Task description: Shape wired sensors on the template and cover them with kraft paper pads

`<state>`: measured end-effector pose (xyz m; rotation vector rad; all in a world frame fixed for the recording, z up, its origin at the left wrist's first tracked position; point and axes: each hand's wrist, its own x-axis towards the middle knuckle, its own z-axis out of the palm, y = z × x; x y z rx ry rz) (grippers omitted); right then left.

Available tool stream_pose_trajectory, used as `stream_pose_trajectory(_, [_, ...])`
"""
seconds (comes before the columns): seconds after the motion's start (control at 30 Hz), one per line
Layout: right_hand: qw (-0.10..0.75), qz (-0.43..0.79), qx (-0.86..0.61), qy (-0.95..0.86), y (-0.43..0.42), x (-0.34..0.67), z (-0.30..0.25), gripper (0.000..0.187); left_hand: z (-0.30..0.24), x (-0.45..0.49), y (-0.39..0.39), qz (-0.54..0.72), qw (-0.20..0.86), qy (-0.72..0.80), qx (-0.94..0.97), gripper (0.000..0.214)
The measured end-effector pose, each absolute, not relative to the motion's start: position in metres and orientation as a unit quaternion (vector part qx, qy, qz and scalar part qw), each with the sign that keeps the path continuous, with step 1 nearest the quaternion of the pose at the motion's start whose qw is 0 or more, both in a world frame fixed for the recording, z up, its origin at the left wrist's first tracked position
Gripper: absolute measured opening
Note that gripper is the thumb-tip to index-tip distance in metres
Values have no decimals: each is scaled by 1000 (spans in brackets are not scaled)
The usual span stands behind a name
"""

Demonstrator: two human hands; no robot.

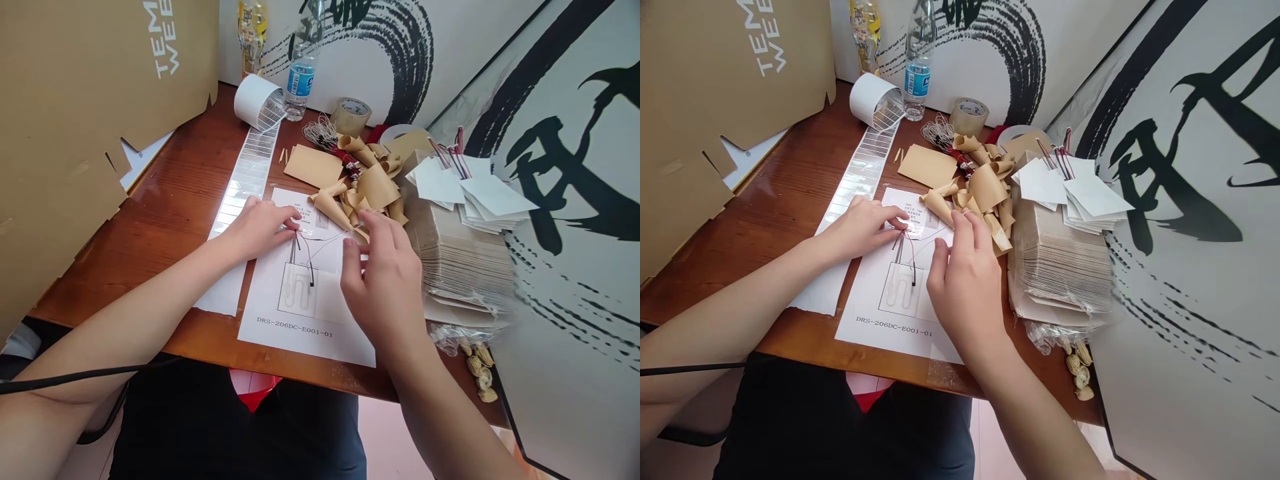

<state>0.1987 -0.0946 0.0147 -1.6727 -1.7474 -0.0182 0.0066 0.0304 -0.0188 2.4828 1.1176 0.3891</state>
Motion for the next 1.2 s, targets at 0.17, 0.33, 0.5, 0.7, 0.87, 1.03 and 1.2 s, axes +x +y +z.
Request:
stream_pose_trajectory(0.17, [371,93,-638,-669,-93,196,11,43,-17,7,29,134,192,402,885,26])
stream_pose_trajectory(0.33, [439,271,-613,-599,-88,193,3,50,-15,7,28,133,190,401,886,25])
stream_pose_trajectory(0.5, [472,291,-630,-544,-78,196,1,31,-16,7,28,139,190,397,887,26])
stream_pose_trajectory(0.7, [481,381,-598,-515,-88,186,11,37,-12,8,27,126,191,409,883,27])
stream_pose_trajectory(0.87, [480,64,-551,-680,-98,175,2,24,-10,8,25,123,191,411,883,27])
stream_pose_trajectory(1.03, [420,-70,-495,-757,-92,177,-10,7,-13,9,26,124,183,407,886,29])
stream_pose_trajectory(1.2, [359,-93,-498,-784,-92,178,-11,13,-13,9,27,120,180,411,885,34])
